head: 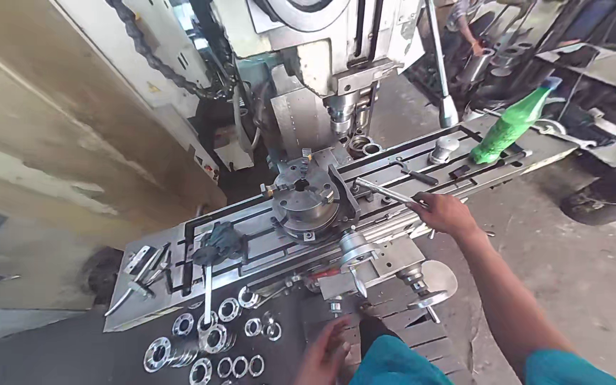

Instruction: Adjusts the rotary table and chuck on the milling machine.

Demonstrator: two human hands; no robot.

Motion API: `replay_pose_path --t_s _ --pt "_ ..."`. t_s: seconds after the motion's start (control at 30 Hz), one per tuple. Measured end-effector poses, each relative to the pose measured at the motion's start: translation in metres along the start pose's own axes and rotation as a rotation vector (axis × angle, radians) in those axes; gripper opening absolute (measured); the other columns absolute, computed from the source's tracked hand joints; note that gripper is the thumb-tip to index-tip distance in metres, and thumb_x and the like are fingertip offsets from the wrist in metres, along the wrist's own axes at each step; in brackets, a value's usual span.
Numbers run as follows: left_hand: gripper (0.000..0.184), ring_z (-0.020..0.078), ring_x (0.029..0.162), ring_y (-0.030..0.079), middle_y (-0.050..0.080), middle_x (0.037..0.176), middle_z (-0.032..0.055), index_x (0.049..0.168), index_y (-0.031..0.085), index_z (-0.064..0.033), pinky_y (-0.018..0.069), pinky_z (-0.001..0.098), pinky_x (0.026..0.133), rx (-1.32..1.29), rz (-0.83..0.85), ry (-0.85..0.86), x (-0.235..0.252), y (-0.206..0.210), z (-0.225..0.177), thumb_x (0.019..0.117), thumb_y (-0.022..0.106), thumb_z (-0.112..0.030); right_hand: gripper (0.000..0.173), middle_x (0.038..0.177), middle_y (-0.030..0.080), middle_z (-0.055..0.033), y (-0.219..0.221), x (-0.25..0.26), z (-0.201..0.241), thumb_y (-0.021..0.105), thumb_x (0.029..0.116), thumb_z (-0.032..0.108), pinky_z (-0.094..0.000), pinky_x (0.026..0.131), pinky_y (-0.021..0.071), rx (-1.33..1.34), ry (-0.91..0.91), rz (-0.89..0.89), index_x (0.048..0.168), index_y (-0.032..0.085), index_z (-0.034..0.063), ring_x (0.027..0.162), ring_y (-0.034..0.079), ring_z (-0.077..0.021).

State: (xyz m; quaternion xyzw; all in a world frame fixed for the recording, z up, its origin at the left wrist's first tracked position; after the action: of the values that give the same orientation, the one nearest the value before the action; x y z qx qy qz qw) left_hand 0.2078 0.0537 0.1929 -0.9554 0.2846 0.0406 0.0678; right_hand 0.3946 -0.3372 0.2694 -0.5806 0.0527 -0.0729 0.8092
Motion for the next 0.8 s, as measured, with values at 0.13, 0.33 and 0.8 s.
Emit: replay_pose_path --t_s 0.13,0.33,0.8 --pt "0.045 0.0196 0.127 0.060 0.062 0.141 0.0060 0.143 0.058 -0.0122 0.0491 0.0465 0.109 0.385 0.053 0.227 0.067 -0.003 -0.084 0.1023 0.060 -0.029 0.035 0.095 0.076 -0.0115 0.000 -0.001 -0.019 0.054 0.1066 0.039 -0.0655 0.074 0.0536 0.151 -0.081 0.093 0.138 0.067 0.0299 0.081 0.071 -0.0332" --pt "0.053 0.0293 0.147 0.040 0.051 0.154 0.0075 0.146 0.057 -0.0166 0.0350 0.0496 0.119 0.763 0.060 0.503 0.222 0.056 -0.168 0.0980 0.062 -0.040 0.034 0.083 0.068 -0.0233 0.013 -0.001 -0.026 0.055 0.1044 0.035 -0.0709 0.070 0.0473 0.151 0.089 0.108 0.113 0.071 0.0075 0.081 0.067 -0.0461" --pt "0.065 0.0277 0.117 0.060 0.068 0.117 0.0116 0.120 0.068 -0.0064 0.0377 0.0473 0.111 0.909 0.321 0.434 0.348 0.087 -0.120 0.1017 0.042 -0.064 0.029 0.096 0.072 -0.0269 -0.001 -0.016 0.008 0.067 0.0966 0.037 -0.0722 0.071 0.0465 -0.068 0.425 0.036 0.106 0.075 0.0107 0.094 0.067 -0.0527"
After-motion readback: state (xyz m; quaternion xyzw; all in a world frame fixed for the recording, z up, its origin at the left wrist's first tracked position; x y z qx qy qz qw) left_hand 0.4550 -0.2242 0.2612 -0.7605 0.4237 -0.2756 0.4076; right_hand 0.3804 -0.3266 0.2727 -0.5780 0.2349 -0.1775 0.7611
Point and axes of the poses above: each hand's wrist, its own x-axis towards the middle knuckle, its own y-axis out of the palm, z = x × y, the point moved 4 cm from there along x, towards the middle knuckle
